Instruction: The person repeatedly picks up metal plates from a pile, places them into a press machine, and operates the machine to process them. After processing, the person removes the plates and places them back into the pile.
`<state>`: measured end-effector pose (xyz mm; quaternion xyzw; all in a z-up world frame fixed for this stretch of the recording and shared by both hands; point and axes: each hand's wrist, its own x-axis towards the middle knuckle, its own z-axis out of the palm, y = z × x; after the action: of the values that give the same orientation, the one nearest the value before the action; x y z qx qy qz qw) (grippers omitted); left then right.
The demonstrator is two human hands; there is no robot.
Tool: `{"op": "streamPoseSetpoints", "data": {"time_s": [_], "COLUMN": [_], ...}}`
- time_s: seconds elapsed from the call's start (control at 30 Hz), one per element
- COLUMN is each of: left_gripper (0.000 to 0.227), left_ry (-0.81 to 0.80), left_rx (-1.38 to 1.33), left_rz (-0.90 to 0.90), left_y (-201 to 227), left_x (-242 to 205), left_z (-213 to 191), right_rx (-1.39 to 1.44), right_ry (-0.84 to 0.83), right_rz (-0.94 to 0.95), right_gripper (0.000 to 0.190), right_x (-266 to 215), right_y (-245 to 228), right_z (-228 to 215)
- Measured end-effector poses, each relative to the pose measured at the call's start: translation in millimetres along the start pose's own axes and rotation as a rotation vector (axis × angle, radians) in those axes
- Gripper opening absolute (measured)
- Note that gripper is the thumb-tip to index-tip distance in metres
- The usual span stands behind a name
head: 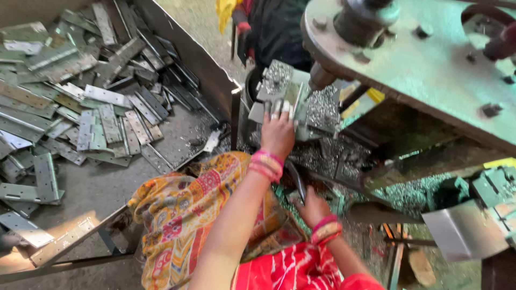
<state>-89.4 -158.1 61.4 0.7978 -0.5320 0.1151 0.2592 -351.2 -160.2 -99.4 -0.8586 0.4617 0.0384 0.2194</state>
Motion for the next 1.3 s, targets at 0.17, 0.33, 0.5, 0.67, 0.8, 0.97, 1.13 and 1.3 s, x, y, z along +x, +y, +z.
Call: {"op": "streamPoseSetpoints", "data": {"time_s": [0.17, 0.33, 0.5, 0.67, 0.8, 0.97, 1.13, 1.3], "left_gripper": [0.024, 0.027, 0.029, 0.028, 0.027, 0.027, 0.025, 0.028], "left_ry": [-0.136, -0.017, -0.004, -0.201, -0.044, -0.022, -0.187, 0.018], "left_rx": [0.109, 0.018, 0.092, 0.000, 0.084, -0.005, 0.053, 0.172], "left_rz": [0.000, -0.006, 0.048, -0.030, 0.023, -0.005, 0.021, 0.089], "left_y": [2.6, -0.1, -9.0, -16.1, -18.0, -20.2, -9.5, 23.1], "left_x": [27.2, 20.6, 25.5, 50.0, 56.7, 55.7, 46.5, -32.2], "left_z": [6.7, 6.2, 7.6, 21.8, 28.5, 31.4, 6.9, -31.2], "right_rx": [0.033, 0.220, 0.217, 0.082, 0.195, 0.260, 0.126, 0.164], "right_ry": [0.023, 0.121, 0.108, -0.056, 0.075, 0.040, 0.077, 0.217], "right_rz": [0.059, -0.053, -0.089, 0.089, 0.000, -0.037, 0.041, -0.079], "right_gripper": [0.056, 0.050, 0.050, 0.055, 0.053, 0.055, 0.055, 0.051], "right_x": [-0.8, 4.1, -3.5, -3.2, 6.3, 5.8, -23.0, -38.2], "right_y": [-8.1, -7.9, -6.5, -2.3, -1.9, 5.5, -30.2, -75.8], "right_z": [11.5, 70.5, 17.5, -1.0, 68.8, 74.3, -30.7, -92.1]}}
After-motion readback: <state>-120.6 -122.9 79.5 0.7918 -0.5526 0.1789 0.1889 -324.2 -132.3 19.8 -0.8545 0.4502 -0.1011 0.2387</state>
